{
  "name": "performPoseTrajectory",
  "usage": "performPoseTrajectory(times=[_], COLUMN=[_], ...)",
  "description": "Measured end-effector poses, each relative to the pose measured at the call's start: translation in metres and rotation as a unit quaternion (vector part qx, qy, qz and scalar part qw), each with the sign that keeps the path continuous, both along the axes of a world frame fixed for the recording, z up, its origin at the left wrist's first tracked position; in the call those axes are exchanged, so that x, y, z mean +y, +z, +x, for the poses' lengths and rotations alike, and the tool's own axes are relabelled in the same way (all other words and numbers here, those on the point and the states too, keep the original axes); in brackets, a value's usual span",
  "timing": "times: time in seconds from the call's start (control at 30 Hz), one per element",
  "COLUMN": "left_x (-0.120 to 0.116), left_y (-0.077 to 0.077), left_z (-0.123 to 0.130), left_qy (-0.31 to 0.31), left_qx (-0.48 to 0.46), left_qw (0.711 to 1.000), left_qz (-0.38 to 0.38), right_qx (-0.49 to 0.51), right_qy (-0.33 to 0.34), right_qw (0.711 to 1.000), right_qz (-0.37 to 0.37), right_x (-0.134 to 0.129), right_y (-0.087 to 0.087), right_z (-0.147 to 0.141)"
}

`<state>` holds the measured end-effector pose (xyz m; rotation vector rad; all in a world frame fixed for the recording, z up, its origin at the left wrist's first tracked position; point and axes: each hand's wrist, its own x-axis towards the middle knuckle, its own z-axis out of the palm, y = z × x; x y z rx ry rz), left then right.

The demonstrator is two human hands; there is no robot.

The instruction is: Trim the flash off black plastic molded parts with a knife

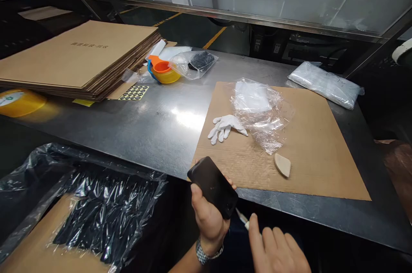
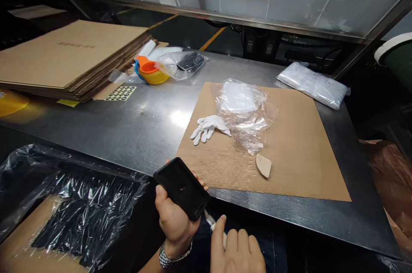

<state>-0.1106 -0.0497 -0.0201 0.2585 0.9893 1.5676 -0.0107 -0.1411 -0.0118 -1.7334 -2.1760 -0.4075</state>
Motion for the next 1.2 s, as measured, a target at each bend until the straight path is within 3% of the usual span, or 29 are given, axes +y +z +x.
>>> performPoseTrajectory(times=[0.13,0.3,0.4,0.67,1.2], left_x=[0.002,0.002,0.002,0.003,-0.001], left_y=[-0.003,-0.002,-0.002,0.003,0.003], left_z=[-0.003,-0.006,-0.007,-0.006,-0.008], left_qy=[-0.052,-0.118,-0.144,-0.161,-0.174], left_qx=[-0.027,-0.086,-0.105,-0.116,-0.102], left_qw=[0.997,0.986,0.98,0.975,0.978], left_qz=[-0.051,-0.086,-0.085,-0.096,-0.054], right_qx=[-0.009,0.13,0.158,0.022,-0.015], right_qy=[0.014,0.054,0.055,0.043,0.043], right_qw=[1.0,0.98,0.971,0.996,0.998], right_qz=[-0.026,-0.143,-0.17,-0.081,-0.053], right_x=[0.004,0.008,0.006,-0.002,-0.004], right_y=[-0.003,-0.001,-0.001,-0.004,-0.002], right_z=[0.018,0.029,0.033,0.027,0.026])
